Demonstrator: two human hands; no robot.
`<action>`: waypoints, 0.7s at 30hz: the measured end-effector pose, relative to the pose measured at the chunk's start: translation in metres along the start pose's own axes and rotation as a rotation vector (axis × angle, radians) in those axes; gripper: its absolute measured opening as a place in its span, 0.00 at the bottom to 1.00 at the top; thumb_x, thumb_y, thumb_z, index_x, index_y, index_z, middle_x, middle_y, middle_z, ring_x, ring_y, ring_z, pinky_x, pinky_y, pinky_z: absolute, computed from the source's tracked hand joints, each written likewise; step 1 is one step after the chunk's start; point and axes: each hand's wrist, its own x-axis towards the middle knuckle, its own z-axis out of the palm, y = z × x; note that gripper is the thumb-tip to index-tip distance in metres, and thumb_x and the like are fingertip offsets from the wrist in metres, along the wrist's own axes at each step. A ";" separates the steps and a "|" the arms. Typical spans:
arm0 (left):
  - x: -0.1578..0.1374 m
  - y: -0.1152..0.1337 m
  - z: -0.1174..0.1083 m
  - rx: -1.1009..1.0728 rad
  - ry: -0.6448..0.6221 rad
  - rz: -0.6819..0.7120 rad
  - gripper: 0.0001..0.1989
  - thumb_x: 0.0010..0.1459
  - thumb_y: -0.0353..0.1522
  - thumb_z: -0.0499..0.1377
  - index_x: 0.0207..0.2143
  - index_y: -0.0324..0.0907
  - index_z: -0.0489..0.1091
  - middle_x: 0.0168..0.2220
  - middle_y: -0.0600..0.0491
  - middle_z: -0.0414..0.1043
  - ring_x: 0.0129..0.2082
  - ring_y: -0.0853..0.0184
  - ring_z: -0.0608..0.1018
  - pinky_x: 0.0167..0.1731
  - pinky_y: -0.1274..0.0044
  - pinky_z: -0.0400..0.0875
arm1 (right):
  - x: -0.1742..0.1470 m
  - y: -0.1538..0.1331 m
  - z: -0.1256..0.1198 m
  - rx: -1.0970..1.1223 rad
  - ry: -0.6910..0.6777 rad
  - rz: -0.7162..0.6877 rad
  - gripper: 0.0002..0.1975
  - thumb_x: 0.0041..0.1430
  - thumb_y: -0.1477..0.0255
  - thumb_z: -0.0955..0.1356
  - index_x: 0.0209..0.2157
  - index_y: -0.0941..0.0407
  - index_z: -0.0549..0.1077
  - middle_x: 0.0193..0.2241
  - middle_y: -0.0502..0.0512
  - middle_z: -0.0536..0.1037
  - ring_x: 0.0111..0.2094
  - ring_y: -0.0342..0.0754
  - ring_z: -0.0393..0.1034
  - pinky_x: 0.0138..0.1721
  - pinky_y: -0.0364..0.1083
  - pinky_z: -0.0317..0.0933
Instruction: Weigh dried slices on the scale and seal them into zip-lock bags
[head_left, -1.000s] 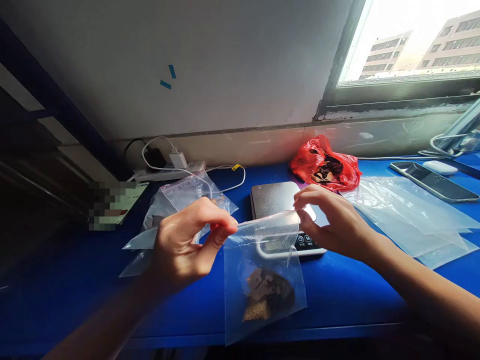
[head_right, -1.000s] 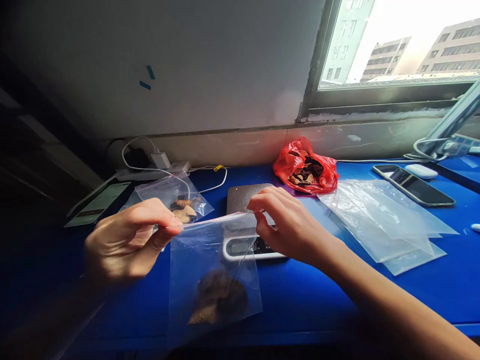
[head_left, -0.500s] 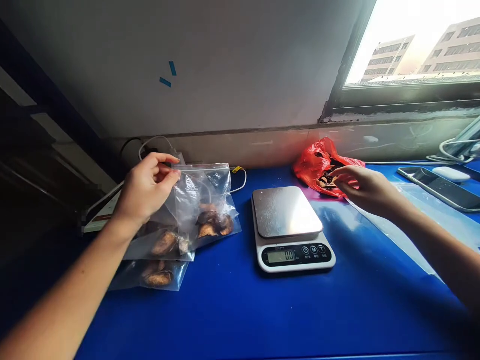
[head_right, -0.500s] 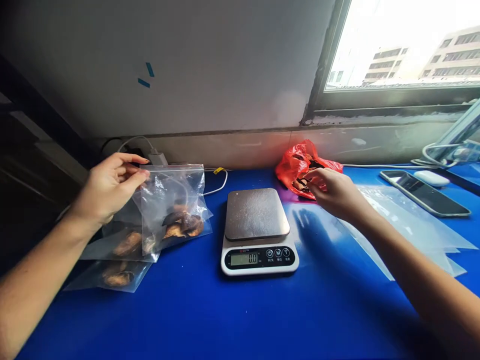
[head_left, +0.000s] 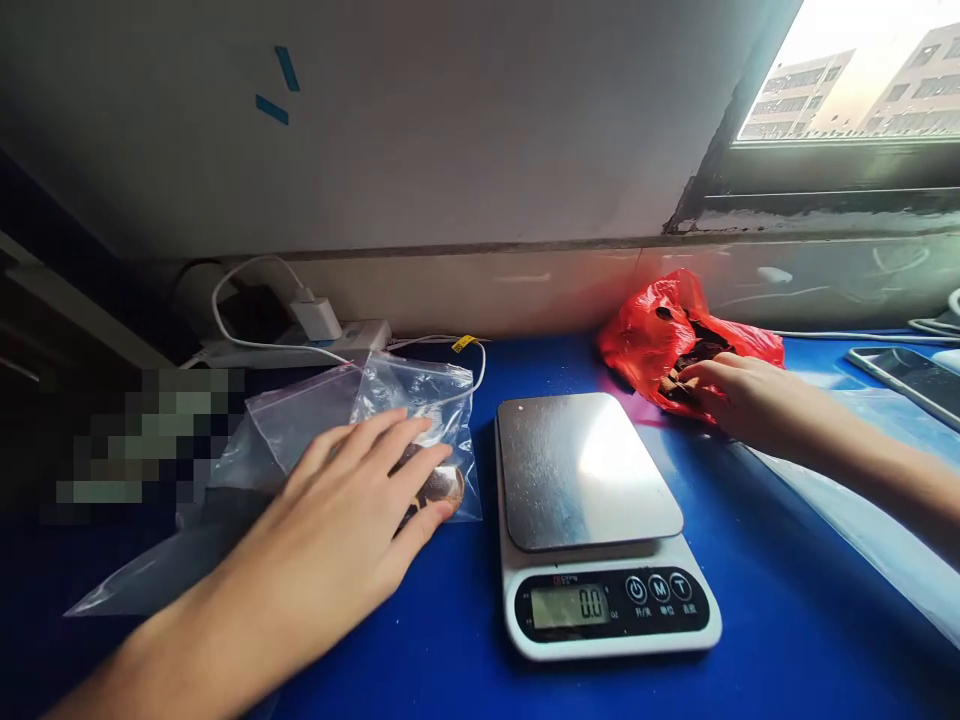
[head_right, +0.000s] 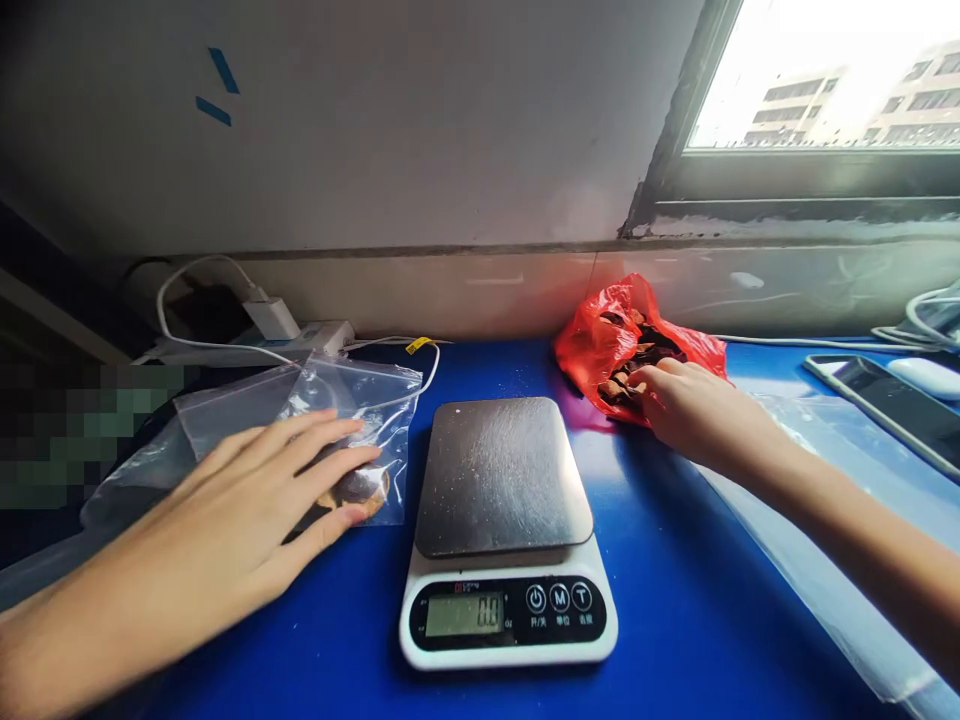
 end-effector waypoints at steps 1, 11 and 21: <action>-0.004 0.000 0.006 0.021 0.006 0.004 0.18 0.65 0.42 0.51 0.52 0.47 0.71 0.55 0.48 0.72 0.56 0.48 0.71 0.51 0.53 0.68 | -0.001 -0.001 0.001 -0.011 -0.011 -0.011 0.12 0.61 0.74 0.60 0.34 0.57 0.75 0.32 0.60 0.77 0.31 0.50 0.70 0.32 0.47 0.60; -0.027 -0.014 0.011 0.181 -0.025 0.058 0.31 0.65 0.46 0.46 0.67 0.47 0.51 0.65 0.49 0.59 0.62 0.44 0.65 0.51 0.48 0.65 | -0.033 -0.024 0.002 -0.044 0.139 -0.093 0.11 0.63 0.63 0.61 0.34 0.54 0.71 0.33 0.60 0.75 0.30 0.54 0.70 0.30 0.50 0.61; -0.038 -0.021 0.008 0.101 -0.132 0.019 0.31 0.66 0.46 0.48 0.68 0.55 0.45 0.68 0.51 0.53 0.67 0.45 0.56 0.60 0.44 0.50 | -0.035 -0.027 0.001 0.129 0.065 0.030 0.13 0.64 0.67 0.60 0.42 0.58 0.71 0.37 0.63 0.75 0.34 0.53 0.71 0.36 0.50 0.63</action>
